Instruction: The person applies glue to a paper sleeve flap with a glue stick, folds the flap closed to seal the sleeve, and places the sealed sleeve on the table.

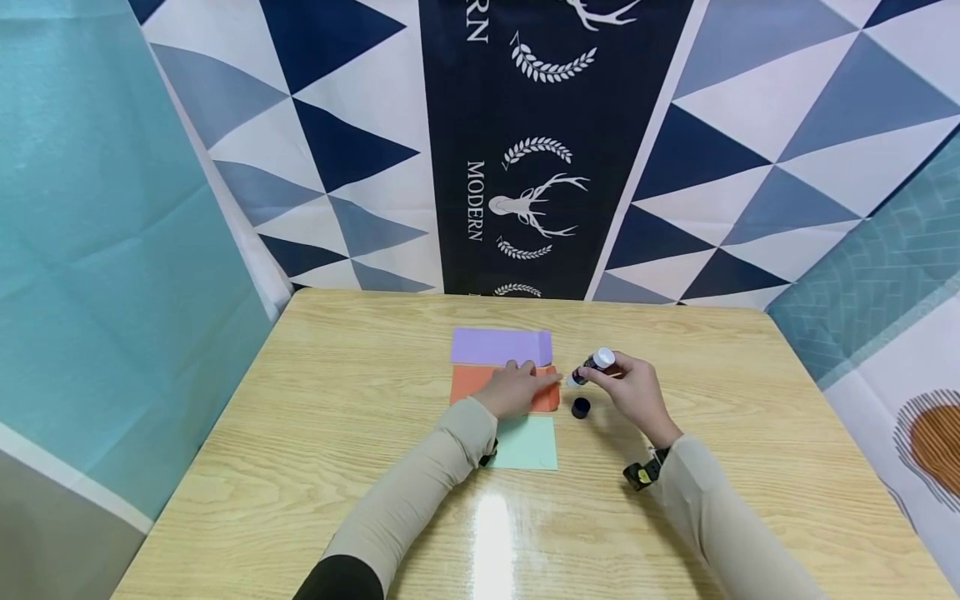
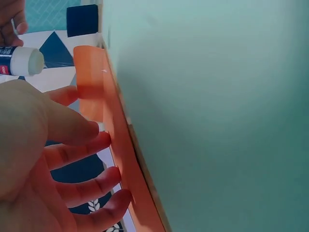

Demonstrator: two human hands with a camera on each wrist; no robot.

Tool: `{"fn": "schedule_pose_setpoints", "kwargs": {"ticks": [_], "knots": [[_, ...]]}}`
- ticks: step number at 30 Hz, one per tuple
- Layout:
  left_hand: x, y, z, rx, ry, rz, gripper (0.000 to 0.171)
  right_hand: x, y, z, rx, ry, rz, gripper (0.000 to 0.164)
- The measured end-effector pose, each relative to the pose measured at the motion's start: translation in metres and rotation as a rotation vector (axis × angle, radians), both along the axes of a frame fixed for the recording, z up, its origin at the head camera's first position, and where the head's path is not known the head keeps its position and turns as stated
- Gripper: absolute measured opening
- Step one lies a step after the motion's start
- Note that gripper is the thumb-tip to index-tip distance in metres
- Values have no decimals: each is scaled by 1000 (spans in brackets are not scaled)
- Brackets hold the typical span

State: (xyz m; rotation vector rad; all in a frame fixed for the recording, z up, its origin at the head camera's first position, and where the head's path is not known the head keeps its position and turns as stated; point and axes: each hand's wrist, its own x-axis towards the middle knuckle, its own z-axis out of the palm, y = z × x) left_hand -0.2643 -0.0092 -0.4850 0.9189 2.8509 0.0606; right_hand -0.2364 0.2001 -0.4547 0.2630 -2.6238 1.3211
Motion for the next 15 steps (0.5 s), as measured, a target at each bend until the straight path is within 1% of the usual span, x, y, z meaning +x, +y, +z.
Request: {"fn": "schedule_pose_setpoints", "kwargs": {"ticks": [3,5,7,10,12,15], "knots": [[0,-1,1,37,-44,22,62,0,-1,0,-4,-14,-1,25],[0,-2,0,94,-72,46,60,0,0,-1,-9,-25,2,26],[0,-4,-1,150,-84,58,57,1,1,-1,-13,-29,6,26],[-1,-7,-3,222,-71,58,51,1,2,-1,-10,-25,7,26],[-1,-8,-3,233,-61,52,50,1,2,0,-8,-19,4,25],[-2,-9,-3,266,-58,69,43,0,2,0,-10,-16,2,25]]}}
